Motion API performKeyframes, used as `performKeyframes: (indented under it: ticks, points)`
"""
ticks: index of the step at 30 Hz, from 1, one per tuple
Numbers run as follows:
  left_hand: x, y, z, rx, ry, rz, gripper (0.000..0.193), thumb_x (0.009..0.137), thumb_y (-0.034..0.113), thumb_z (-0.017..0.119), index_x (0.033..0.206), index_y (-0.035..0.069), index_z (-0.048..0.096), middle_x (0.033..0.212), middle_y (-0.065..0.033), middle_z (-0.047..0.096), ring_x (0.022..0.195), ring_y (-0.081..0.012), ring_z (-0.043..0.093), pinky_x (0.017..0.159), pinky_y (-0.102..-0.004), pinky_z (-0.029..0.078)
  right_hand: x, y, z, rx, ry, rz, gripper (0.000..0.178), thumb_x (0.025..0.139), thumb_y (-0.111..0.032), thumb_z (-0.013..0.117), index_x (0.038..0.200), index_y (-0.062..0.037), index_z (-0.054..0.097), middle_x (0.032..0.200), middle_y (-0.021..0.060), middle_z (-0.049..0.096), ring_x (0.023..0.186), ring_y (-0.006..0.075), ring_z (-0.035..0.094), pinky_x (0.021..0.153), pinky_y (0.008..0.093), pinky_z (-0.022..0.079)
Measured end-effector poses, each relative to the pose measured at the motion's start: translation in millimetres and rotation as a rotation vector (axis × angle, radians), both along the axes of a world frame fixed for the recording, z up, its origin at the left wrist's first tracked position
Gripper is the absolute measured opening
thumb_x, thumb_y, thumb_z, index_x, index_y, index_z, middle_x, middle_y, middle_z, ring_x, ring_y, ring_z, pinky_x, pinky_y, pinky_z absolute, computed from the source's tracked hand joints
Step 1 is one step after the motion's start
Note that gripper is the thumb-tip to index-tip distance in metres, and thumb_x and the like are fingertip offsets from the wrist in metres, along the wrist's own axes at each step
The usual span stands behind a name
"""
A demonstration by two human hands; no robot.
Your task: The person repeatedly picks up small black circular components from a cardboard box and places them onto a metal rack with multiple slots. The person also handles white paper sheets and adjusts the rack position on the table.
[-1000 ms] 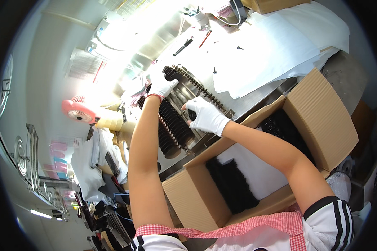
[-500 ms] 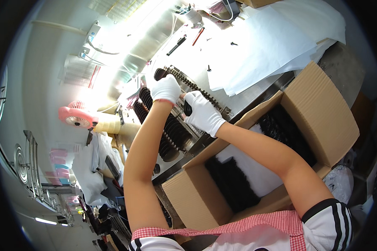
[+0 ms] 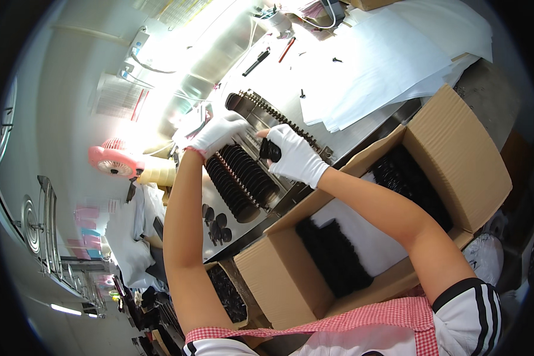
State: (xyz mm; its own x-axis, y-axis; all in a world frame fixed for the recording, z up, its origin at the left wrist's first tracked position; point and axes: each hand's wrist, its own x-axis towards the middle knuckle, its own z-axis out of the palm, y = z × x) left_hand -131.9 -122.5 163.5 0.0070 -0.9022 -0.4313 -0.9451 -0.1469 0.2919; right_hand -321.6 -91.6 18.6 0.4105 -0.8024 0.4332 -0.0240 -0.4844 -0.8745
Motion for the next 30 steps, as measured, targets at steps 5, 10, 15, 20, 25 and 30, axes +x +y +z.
performKeyframes:
  ticks: [5,10,15,20,25,30]
  points:
    - [37.7,-60.7,-47.7,-0.363,-0.502,0.096,0.075,0.082,0.049,0.07,0.145,0.014,0.048,0.136,-0.0163,0.059,0.123,-0.0363,0.058,0.107,-0.0439,0.041,-1.3,-1.6,3.5,0.061,0.118,0.053,0.058,0.069,-0.024,0.085,0.12,-0.0152,0.057,0.116,0.0154,0.056,0.11,0.0343,0.059,0.098,0.04,0.051]
    - [76.1,-108.5,-113.7,-0.6,-0.557,0.153,0.067,0.079,0.038,0.075,0.137,0.012,0.055,0.129,-0.0175,0.064,0.115,-0.0361,0.062,0.1,-0.0457,0.046,-1.2,-1.0,1.0,0.013,0.083,0.065,0.056,0.067,-0.024,0.084,0.116,-0.0149,0.058,0.112,0.0144,0.055,0.107,0.0336,0.059,0.094,0.0403,0.052]
    - [85.3,-143.6,-137.9,-0.571,-0.817,-0.129,0.029,0.083,0.027,0.065,0.101,0.007,0.074,0.105,-0.0208,0.07,0.099,-0.0354,0.069,0.089,-0.0459,0.053,-1.1,1.3,-1.6,-0.01,0.027,0.056,0.055,0.068,-0.021,0.082,0.118,-0.0142,0.058,0.111,0.0131,0.055,0.107,0.0325,0.059,0.093,0.0397,0.053]
    - [26.4,-101.4,-103.8,-0.516,-0.872,-0.025,0.029,0.088,0.016,0.049,0.091,0.004,0.074,0.096,-0.0209,0.072,0.091,-0.0347,0.071,0.079,-0.0454,0.056,1.7,1.4,-3.2,0.007,0.005,-0.031,0.056,0.071,-0.016,0.077,0.122,-0.0103,0.055,0.115,0.0158,0.054,0.109,0.0344,0.058,0.096,0.0404,0.051]
    - [-37.5,-2.7,-51.4,-0.505,-0.479,0.063,0.037,0.097,0.038,0.049,0.109,0.006,0.064,0.095,-0.0252,0.069,0.09,-0.0435,0.067,0.082,-0.0512,0.052,4.7,3.1,0.5,-0.02,-0.035,-0.148,0.059,0.073,-0.016,0.076,0.125,-0.0079,0.051,0.121,0.0191,0.051,0.116,0.0373,0.055,0.099,0.0427,0.049]
    - [-82.4,94.8,-44.2,-0.5,0.39,0.109,0.031,0.1,0.032,0.051,0.098,0.002,0.056,0.085,-0.021,0.065,0.079,-0.0373,0.065,0.072,-0.0407,0.052,-16.9,29.6,10.4,-0.221,-0.085,-0.144,0.072,0.068,-0.015,0.084,0.13,-0.0075,0.049,0.133,0.0169,0.05,0.125,0.0339,0.051,0.105,0.0401,0.046]
